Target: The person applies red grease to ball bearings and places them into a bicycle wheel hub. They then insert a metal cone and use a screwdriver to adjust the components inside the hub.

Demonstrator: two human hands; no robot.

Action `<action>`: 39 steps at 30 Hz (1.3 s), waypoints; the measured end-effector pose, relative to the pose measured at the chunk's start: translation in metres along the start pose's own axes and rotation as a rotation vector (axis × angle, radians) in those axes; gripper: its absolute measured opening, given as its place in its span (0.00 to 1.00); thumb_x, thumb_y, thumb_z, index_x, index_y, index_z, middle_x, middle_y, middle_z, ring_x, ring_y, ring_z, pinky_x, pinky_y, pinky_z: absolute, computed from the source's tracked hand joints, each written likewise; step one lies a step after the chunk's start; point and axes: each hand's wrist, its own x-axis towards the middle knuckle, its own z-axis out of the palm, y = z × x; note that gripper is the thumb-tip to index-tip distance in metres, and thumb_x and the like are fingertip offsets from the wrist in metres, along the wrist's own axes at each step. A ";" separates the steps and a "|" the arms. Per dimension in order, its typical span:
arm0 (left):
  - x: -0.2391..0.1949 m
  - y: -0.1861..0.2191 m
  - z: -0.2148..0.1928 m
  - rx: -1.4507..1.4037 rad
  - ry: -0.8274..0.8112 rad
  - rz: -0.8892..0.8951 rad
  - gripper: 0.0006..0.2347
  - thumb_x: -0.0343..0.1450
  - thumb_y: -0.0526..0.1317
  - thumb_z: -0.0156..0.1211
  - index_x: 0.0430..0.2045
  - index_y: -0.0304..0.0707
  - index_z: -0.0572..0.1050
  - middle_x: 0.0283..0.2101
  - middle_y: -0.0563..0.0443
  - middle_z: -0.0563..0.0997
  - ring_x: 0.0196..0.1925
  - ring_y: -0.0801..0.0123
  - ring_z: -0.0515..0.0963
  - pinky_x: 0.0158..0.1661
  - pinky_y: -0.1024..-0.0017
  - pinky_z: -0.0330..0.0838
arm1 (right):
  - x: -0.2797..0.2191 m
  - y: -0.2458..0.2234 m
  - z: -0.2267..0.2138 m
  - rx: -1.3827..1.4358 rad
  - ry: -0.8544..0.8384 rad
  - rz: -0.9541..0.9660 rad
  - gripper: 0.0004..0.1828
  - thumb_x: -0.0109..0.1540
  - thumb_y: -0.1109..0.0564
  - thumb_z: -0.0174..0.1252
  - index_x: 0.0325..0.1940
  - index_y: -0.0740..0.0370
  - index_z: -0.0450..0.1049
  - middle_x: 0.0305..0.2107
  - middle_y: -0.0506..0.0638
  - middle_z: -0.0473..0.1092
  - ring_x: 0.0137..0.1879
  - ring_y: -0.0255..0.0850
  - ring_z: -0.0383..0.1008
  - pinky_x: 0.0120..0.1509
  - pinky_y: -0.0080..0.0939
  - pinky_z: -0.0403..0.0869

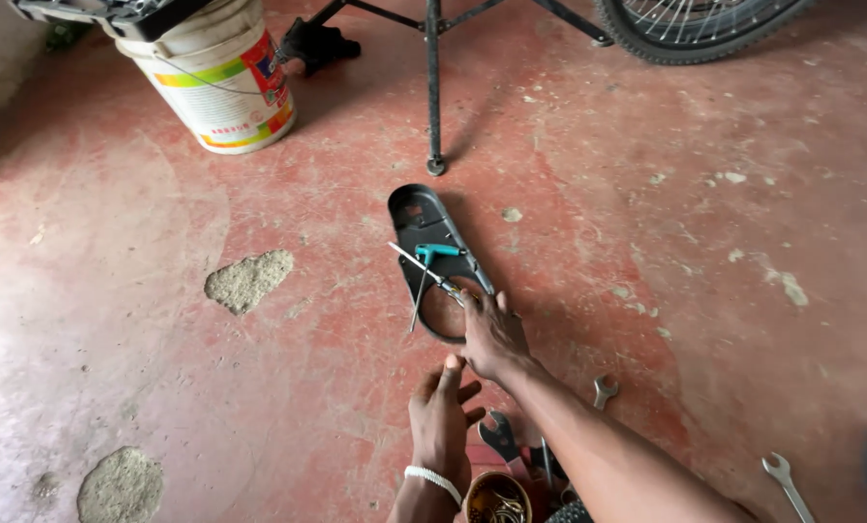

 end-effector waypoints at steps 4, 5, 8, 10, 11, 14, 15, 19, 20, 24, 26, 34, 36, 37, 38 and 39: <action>-0.009 0.007 -0.010 0.123 0.048 -0.074 0.16 0.68 0.44 0.51 0.38 0.26 0.75 0.43 0.42 0.78 0.45 0.60 0.75 0.40 0.67 0.68 | 0.016 -0.005 0.008 -0.078 -0.016 0.150 0.14 0.59 0.48 0.54 0.41 0.60 0.66 0.38 0.54 0.66 0.45 0.47 0.65 0.45 0.53 0.69; -0.008 0.009 -0.012 0.123 0.049 -0.073 0.16 0.68 0.44 0.51 0.38 0.26 0.75 0.43 0.42 0.78 0.45 0.60 0.75 0.40 0.67 0.68 | 0.018 -0.008 0.005 -0.076 -0.016 0.150 0.14 0.59 0.48 0.54 0.41 0.60 0.66 0.38 0.54 0.66 0.45 0.47 0.65 0.45 0.53 0.69; -0.005 0.009 -0.017 0.157 0.072 -0.082 0.15 0.68 0.44 0.53 0.37 0.27 0.75 0.42 0.41 0.80 0.44 0.60 0.76 0.39 0.68 0.69 | 0.012 -0.016 -0.014 -0.003 0.070 0.179 0.15 0.53 0.50 0.59 0.35 0.64 0.71 0.35 0.59 0.69 0.44 0.53 0.68 0.48 0.54 0.70; -0.002 0.006 -0.022 0.124 0.055 -0.054 0.15 0.68 0.42 0.51 0.37 0.25 0.76 0.39 0.42 0.79 0.40 0.62 0.74 0.37 0.69 0.66 | -0.002 -0.030 -0.042 0.492 0.018 0.334 0.12 0.58 0.50 0.53 0.30 0.60 0.73 0.14 0.46 0.67 0.16 0.36 0.63 0.18 0.38 0.62; -0.002 0.005 -0.026 0.123 0.061 -0.056 0.15 0.68 0.42 0.51 0.37 0.25 0.76 0.39 0.42 0.79 0.40 0.62 0.74 0.37 0.69 0.66 | -0.014 -0.028 -0.048 0.494 0.011 0.332 0.12 0.58 0.50 0.53 0.30 0.60 0.73 0.14 0.46 0.67 0.16 0.36 0.63 0.18 0.38 0.62; -0.005 0.005 -0.022 0.115 0.015 -0.023 0.14 0.67 0.42 0.53 0.36 0.26 0.76 0.39 0.43 0.79 0.40 0.63 0.74 0.36 0.69 0.67 | -0.057 -0.010 -0.075 0.814 0.095 0.462 0.21 0.63 0.47 0.39 0.19 0.56 0.60 0.14 0.41 0.51 0.18 0.32 0.49 0.19 0.36 0.49; -0.009 0.007 -0.019 0.123 0.015 -0.037 0.15 0.67 0.43 0.52 0.38 0.26 0.75 0.40 0.42 0.79 0.41 0.62 0.74 0.37 0.68 0.68 | -0.078 -0.002 -0.086 0.955 0.052 0.517 0.18 0.63 0.51 0.38 0.20 0.59 0.60 0.15 0.45 0.54 0.19 0.35 0.52 0.21 0.38 0.55; -0.016 -0.002 -0.010 0.036 -0.054 -0.004 0.24 0.62 0.48 0.54 0.48 0.27 0.70 0.46 0.41 0.74 0.45 0.60 0.73 0.37 0.66 0.69 | -0.169 0.033 -0.115 1.239 0.047 0.608 0.16 0.61 0.62 0.42 0.35 0.76 0.74 0.20 0.57 0.64 0.26 0.40 0.59 0.27 0.39 0.61; -0.028 -0.002 -0.004 0.034 -0.060 -0.012 0.24 0.62 0.48 0.54 0.48 0.27 0.70 0.46 0.41 0.74 0.45 0.60 0.73 0.37 0.66 0.69 | -0.187 0.040 -0.119 1.233 0.051 0.615 0.16 0.61 0.62 0.42 0.35 0.76 0.74 0.20 0.57 0.64 0.26 0.40 0.59 0.27 0.39 0.61; -0.065 -0.020 0.022 -0.051 -0.324 -0.059 0.14 0.67 0.40 0.50 0.40 0.27 0.72 0.43 0.40 0.79 0.39 0.62 0.74 0.40 0.68 0.66 | -0.248 0.070 -0.118 1.370 0.055 0.746 0.18 0.62 0.59 0.42 0.35 0.78 0.72 0.25 0.62 0.65 0.26 0.45 0.59 0.27 0.44 0.59; -0.079 -0.045 0.037 -0.067 -0.433 -0.119 0.10 0.69 0.37 0.50 0.39 0.29 0.71 0.42 0.40 0.80 0.37 0.62 0.75 0.40 0.69 0.65 | -0.269 0.073 -0.126 1.564 0.124 0.745 0.18 0.64 0.55 0.44 0.35 0.77 0.68 0.24 0.62 0.63 0.26 0.45 0.57 0.26 0.45 0.57; -0.084 -0.099 0.063 -0.389 -0.303 -0.024 0.04 0.72 0.36 0.47 0.38 0.38 0.68 0.33 0.48 0.74 0.37 0.61 0.76 0.40 0.64 0.70 | -0.324 0.117 -0.174 1.692 0.576 0.781 0.07 0.58 0.57 0.54 0.38 0.62 0.71 0.20 0.42 0.55 0.26 0.29 0.51 0.29 0.34 0.56; -0.103 -0.094 0.061 -0.226 -0.305 0.089 0.07 0.72 0.34 0.46 0.41 0.37 0.72 0.28 0.49 0.70 0.30 0.67 0.70 0.34 0.71 0.67 | -0.338 0.130 -0.190 1.723 0.594 0.730 0.10 0.59 0.54 0.55 0.40 0.63 0.70 0.24 0.43 0.57 0.28 0.30 0.53 0.32 0.33 0.58; -0.112 -0.091 0.059 -0.064 -0.297 0.203 0.11 0.72 0.33 0.45 0.43 0.36 0.75 0.23 0.50 0.66 0.23 0.73 0.64 0.28 0.77 0.63 | -0.345 0.136 -0.197 1.756 0.603 0.681 0.14 0.59 0.50 0.55 0.41 0.63 0.69 0.27 0.45 0.59 0.30 0.31 0.56 0.35 0.32 0.60; -0.117 -0.093 0.057 -0.061 -0.302 0.204 0.11 0.72 0.33 0.45 0.43 0.36 0.75 0.23 0.50 0.66 0.23 0.73 0.64 0.28 0.77 0.63 | -0.349 0.131 -0.206 1.758 0.609 0.681 0.14 0.59 0.50 0.55 0.41 0.63 0.69 0.27 0.45 0.59 0.30 0.31 0.56 0.35 0.32 0.60; -0.122 -0.095 0.056 0.256 -0.312 0.371 0.12 0.69 0.31 0.47 0.41 0.38 0.78 0.22 0.53 0.69 0.22 0.75 0.64 0.25 0.78 0.61 | -0.352 0.127 -0.215 1.760 0.612 0.617 0.14 0.62 0.50 0.52 0.42 0.64 0.68 0.30 0.49 0.62 0.33 0.37 0.61 0.38 0.37 0.64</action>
